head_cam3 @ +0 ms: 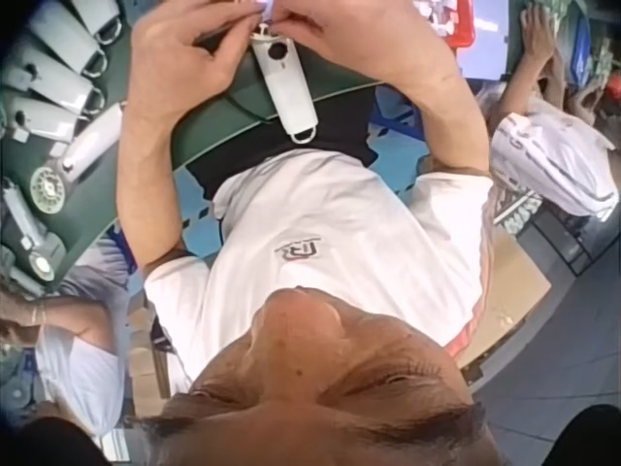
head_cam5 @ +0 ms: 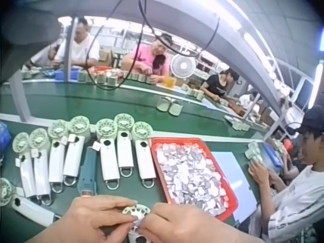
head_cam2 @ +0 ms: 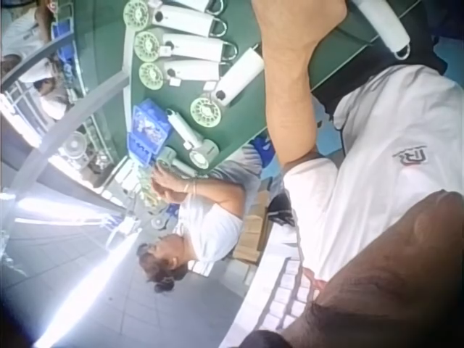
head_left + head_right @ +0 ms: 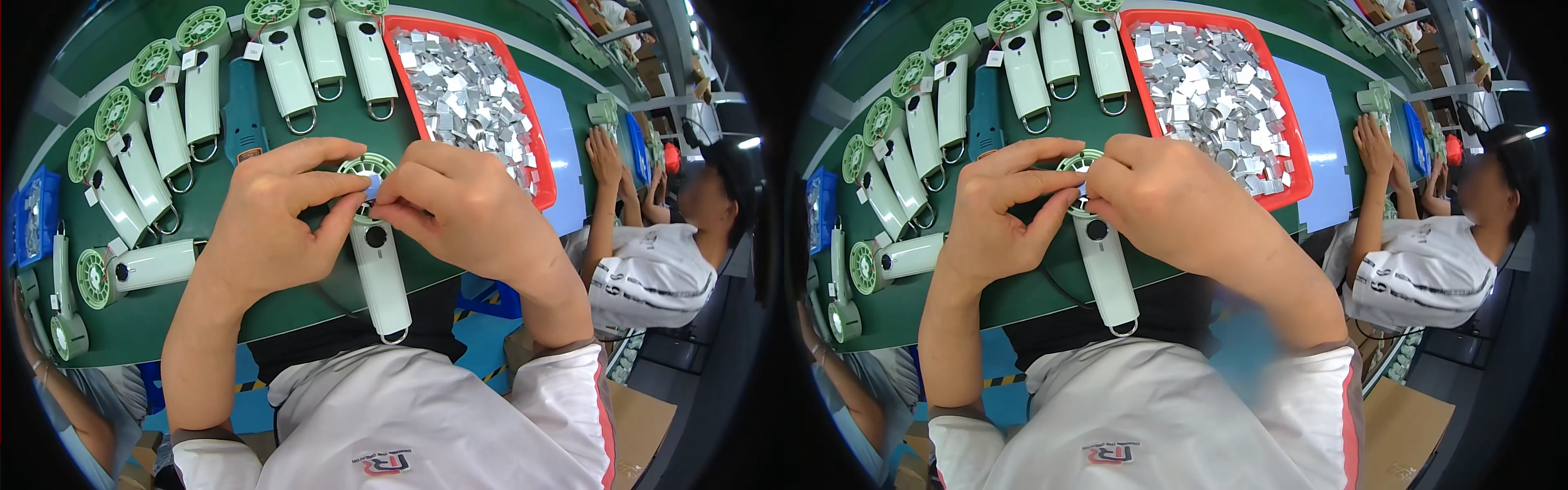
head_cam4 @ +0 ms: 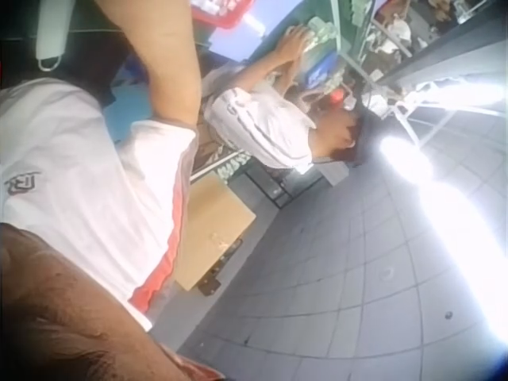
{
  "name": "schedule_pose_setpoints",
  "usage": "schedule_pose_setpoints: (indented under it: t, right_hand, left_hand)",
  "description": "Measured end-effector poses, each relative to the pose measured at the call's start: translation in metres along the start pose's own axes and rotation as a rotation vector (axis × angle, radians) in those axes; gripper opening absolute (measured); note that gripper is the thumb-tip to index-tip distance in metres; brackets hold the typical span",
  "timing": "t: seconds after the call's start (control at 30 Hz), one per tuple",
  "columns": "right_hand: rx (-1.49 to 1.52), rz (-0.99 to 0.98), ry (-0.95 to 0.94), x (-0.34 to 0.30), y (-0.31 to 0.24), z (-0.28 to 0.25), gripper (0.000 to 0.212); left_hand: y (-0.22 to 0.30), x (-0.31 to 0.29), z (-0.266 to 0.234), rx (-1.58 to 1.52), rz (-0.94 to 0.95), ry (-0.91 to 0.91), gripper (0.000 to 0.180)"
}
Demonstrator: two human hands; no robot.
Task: The person assembles handheld fans by peeling and applying adhesive pads onto the fan heads, placing round metal caps into the fan centers, and attaching square modules by hand.
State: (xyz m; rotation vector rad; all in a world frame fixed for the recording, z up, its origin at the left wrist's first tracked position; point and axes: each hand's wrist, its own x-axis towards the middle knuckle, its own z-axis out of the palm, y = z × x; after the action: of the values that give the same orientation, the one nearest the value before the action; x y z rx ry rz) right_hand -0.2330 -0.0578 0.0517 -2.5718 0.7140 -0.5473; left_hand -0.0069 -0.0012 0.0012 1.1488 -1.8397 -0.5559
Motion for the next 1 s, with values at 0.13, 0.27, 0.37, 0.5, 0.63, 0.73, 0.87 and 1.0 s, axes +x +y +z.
schedule_pose_setpoints:
  t: [0.13, 0.27, 0.37, 0.5, 0.63, 0.73, 0.87, 1.0]
  right_hand:
    - [-0.023, -0.033, -0.053, 0.001, 0.007, -0.007, 0.021]
    - [-0.072, -0.043, -0.052, 0.005, 0.002, 0.001, 0.021]
    - [-0.018, -0.023, -0.014, 0.006, 0.0, 0.0, 0.021]
    - [0.072, 0.064, 0.035, 0.007, -0.002, -0.006, 0.019]
    - [0.096, 0.036, 0.06, 0.007, 0.001, 0.002, 0.02]
    - [0.062, 0.074, 0.001, 0.01, -0.006, -0.003, 0.019]
    - [0.099, 0.097, 0.193, 0.004, -0.007, 0.002, 0.019]
    - [0.004, 0.043, 0.244, 0.001, -0.007, 0.016, 0.021]
  left_hand:
    - [0.005, 0.007, 0.004, -0.012, -0.033, 0.005, 0.023]
    - [0.0, 0.005, -0.003, 0.009, 0.008, 0.009, 0.019]
    - [0.001, 0.003, -0.005, -0.028, -0.023, 0.014, 0.019]
    - [0.002, 0.003, -0.006, -0.06, -0.051, 0.005, 0.022]
    - [0.005, 0.007, -0.011, -0.03, -0.043, -0.005, 0.021]
    - [0.007, 0.005, -0.016, -0.001, -0.055, -0.007, 0.018]
    - [0.006, 0.002, -0.012, -0.043, -0.051, 0.006, 0.02]
    - [-0.001, -0.005, -0.009, -0.043, 0.002, 0.027, 0.022]
